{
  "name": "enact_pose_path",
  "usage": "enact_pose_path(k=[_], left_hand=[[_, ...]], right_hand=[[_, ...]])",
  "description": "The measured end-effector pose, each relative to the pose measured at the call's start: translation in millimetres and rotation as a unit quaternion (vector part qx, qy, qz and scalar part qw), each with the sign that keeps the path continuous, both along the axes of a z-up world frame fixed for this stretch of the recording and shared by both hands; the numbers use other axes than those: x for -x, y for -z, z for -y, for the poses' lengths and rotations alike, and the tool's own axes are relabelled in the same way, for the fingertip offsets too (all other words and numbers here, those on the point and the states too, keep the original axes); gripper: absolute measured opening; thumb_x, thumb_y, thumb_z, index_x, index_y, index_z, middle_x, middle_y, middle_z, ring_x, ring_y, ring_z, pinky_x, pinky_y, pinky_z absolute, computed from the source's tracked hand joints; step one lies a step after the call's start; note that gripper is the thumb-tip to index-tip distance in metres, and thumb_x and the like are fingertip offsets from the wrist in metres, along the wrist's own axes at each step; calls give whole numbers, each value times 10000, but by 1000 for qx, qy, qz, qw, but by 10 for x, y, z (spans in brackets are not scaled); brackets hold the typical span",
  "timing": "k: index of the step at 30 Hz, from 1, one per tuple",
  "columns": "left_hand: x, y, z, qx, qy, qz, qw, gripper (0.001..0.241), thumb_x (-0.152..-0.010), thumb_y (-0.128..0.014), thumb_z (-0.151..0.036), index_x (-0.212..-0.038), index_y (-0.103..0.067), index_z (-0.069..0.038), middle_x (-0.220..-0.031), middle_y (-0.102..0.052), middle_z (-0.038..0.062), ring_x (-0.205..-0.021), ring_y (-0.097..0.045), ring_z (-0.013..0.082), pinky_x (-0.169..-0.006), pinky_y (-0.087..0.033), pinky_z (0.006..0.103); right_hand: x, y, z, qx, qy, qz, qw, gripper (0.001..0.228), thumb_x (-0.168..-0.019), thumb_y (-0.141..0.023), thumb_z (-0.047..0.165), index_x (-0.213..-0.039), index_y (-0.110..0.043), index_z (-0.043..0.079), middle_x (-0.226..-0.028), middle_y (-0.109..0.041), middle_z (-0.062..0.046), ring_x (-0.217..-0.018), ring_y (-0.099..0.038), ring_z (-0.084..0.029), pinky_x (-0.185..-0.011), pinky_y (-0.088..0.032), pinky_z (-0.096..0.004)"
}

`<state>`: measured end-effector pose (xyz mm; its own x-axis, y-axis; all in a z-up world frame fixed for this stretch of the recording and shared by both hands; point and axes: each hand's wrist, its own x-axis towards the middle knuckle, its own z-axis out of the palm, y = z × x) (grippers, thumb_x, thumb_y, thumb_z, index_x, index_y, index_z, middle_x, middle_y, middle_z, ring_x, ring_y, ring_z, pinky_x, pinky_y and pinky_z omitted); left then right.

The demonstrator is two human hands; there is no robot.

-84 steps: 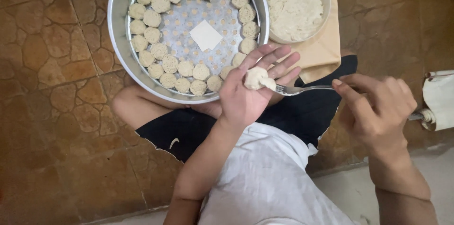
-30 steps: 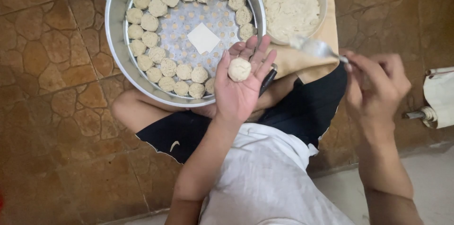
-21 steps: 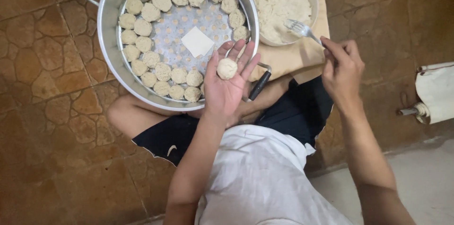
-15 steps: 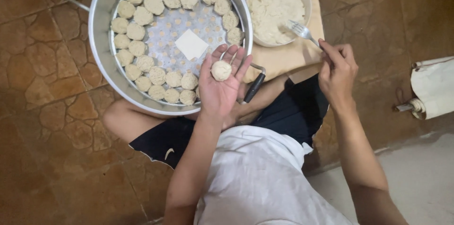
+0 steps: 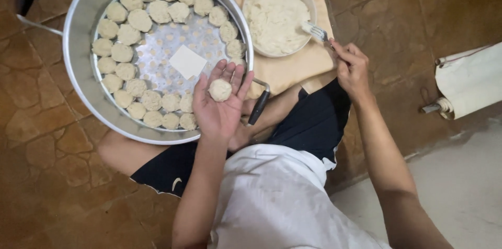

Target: Portioning dough from a bowl using a fork and placing the pieces onto a large metal tray.

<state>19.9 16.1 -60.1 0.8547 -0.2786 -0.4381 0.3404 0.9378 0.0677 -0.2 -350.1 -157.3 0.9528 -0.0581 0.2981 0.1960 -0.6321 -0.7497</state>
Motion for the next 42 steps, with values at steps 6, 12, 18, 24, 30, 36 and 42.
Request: enact_pose_path(k=[6, 12, 18, 24, 30, 36, 42], left_hand=[[-15, -7, -10, -13, -6, -10, 1000, 457, -1015, -553, -346, -1310, -585, 2, -1217, -701, 179, -1206, -679, 340, -1223, -369, 653], [-26, -65, 2, -37, -6, -19, 999, 467, -1012, -550, -367, -1312, -579, -12, -1195, -707, 154, -1168, -699, 310, -1218, -387, 637], [-25, -40, 5, -43, -11, -23, 999, 476, -1007, -567, -371, -1313, -576, -6, -1195, -715, 159, -1159, -704, 304, -1224, -380, 636], [-31, -7, -2, -45, -10, -26, 999, 477, -1006, -566, -373, -1317, -593, -12, -1206, -718, 165, -1142, -714, 301, -1232, -372, 633], [-32, -41, -5, -49, -12, -27, 998, 467, -1007, -571, -363, -1317, -601, -14, -1206, -721, 166, -1135, -718, 298, -1242, -354, 631], [-22, -14, -10, -62, -17, -42, 997, 482, -999, -577, -373, -1327, -591, -21, -1201, -722, 167, -1112, -724, 300, -1240, -347, 639], [-8, 50, -29, -61, -18, -36, 997, 484, -1011, -559, -374, -1340, -595, -22, -1215, -724, 178, -1122, -722, 310, -1244, -330, 644]], right_hand=[[-62, 132, 200, 12, -36, -1, 999, 517, -898, -576, -167, -1333, -749, 50, -838, -637, -244, -718, -621, -403, -706, -510, -439], [-135, 261, 289, -5, -41, 5, 999, 445, -959, -633, -149, -1321, -762, 74, -800, -633, -214, -647, -587, -331, -645, -481, -378], [-174, 233, 316, -4, -57, 0, 998, 443, -952, -642, -133, -1318, -773, 79, -802, -628, -221, -646, -583, -346, -640, -480, -399], [-253, 233, 329, -33, -75, 14, 997, 382, -963, -691, -152, -1281, -783, 39, -788, -631, -238, -613, -562, -335, -607, -462, -394], [-304, 371, 445, -64, -95, 16, 993, 353, -960, -723, -151, -1259, -784, 27, -762, -640, -208, -600, -567, -304, -601, -460, -368], [-333, 450, 511, -80, -113, 19, 990, 329, -965, -703, -139, -1258, -771, -7, -766, -650, -209, -605, -594, -308, -608, -475, -370], [-315, 593, 574, -88, -113, 26, 989, 313, -962, -690, -148, -1243, -769, -36, -779, -660, -220, -606, -592, -322, -606, -482, -389]])
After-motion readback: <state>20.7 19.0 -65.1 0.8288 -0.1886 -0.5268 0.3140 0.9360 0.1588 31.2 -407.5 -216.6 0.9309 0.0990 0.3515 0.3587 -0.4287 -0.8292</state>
